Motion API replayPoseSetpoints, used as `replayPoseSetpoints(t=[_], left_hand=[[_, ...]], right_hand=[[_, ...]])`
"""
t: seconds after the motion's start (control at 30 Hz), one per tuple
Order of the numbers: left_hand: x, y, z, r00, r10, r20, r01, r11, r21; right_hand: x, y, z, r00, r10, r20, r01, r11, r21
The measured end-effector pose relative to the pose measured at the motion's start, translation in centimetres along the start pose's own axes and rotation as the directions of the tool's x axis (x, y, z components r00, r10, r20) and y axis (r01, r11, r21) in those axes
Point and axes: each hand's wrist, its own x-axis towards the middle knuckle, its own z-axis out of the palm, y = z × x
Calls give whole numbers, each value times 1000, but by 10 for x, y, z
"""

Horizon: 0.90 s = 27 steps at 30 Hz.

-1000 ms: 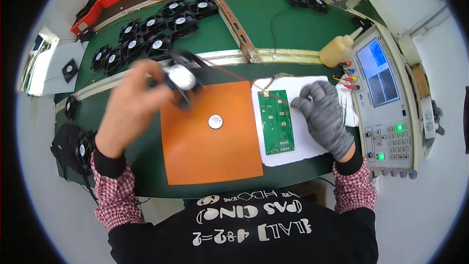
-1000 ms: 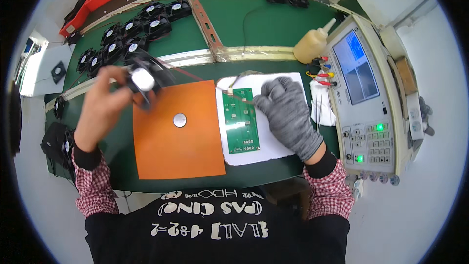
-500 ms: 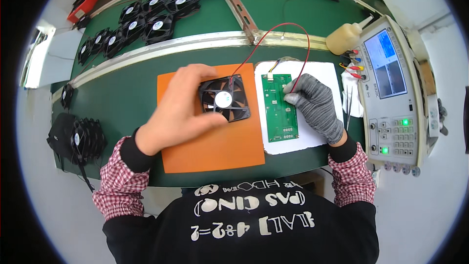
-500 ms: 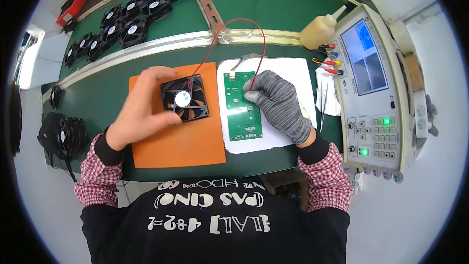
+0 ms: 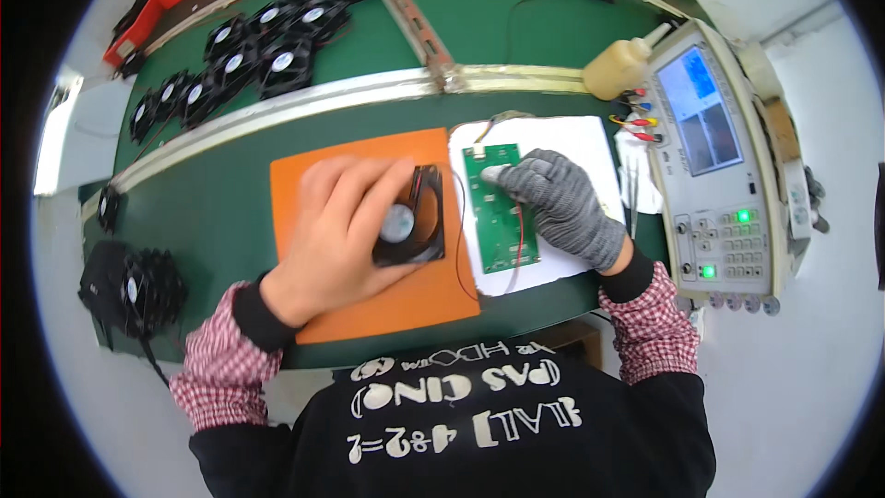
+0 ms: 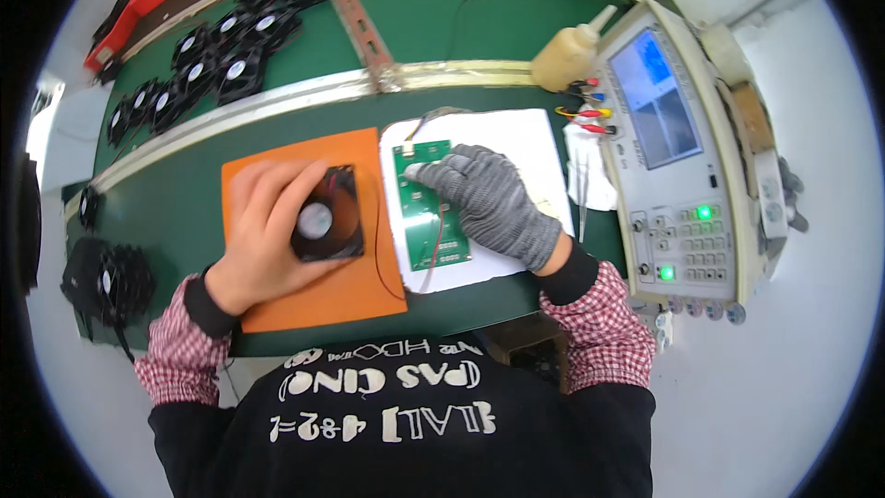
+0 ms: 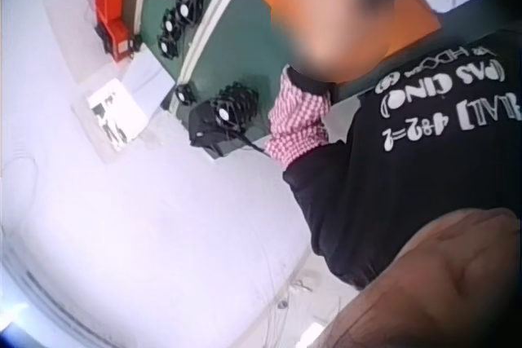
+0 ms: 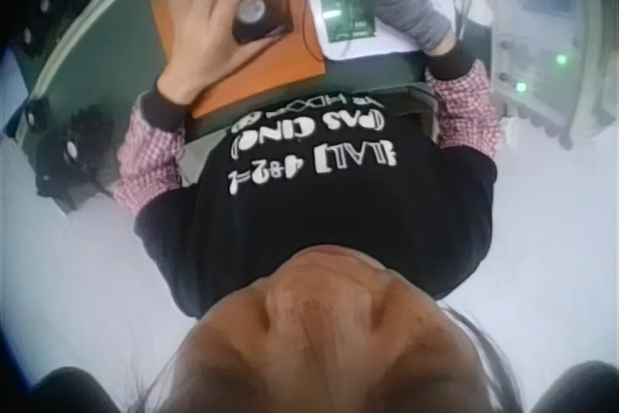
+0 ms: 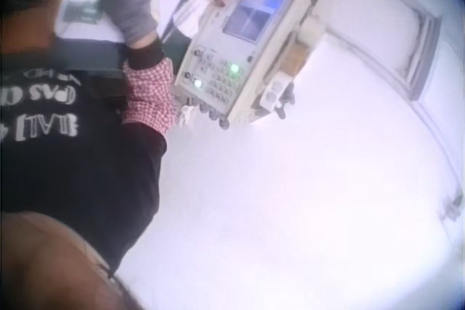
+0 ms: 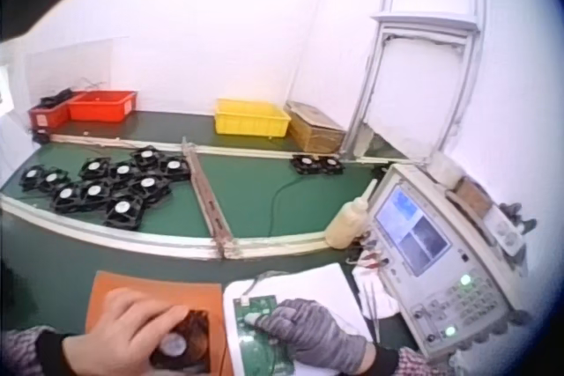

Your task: The person repeatedly picks up small black cooling fans from a tray, connects them to a green circuit board using red and black wires, and places them back on the tray. This process is repeated for multiple fans in a continuous loop.

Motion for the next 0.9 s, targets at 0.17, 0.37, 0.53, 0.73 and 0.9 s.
replayPoseSetpoints(t=[0.17, 0.37, 0.53, 0.73, 0.9], left_hand=[[-11, 34, -56, 939, 206, -275, -292, 901, -321], [-11, 34, -64, 999, 34, 8, -14, 587, -810], [-24, 30, -71, 913, 352, -205, -304, 924, 233], [84, 8, -24, 855, 392, -338, -337, 917, 213], [122, -89, 34, 933, -202, -297, 332, 799, 501]], right_hand=[[-1, 4, -3, 998, 68, 12, -69, 988, 137], [-6, 3, 0, 986, 164, -31, -150, 950, 273], [-2, 0, -2, 983, 180, -44, -160, 942, 296], [-11, 1, -4, 983, 159, -97, -127, 953, 275], [-8, 3, 2, 833, 501, -235, -274, 743, 611]])
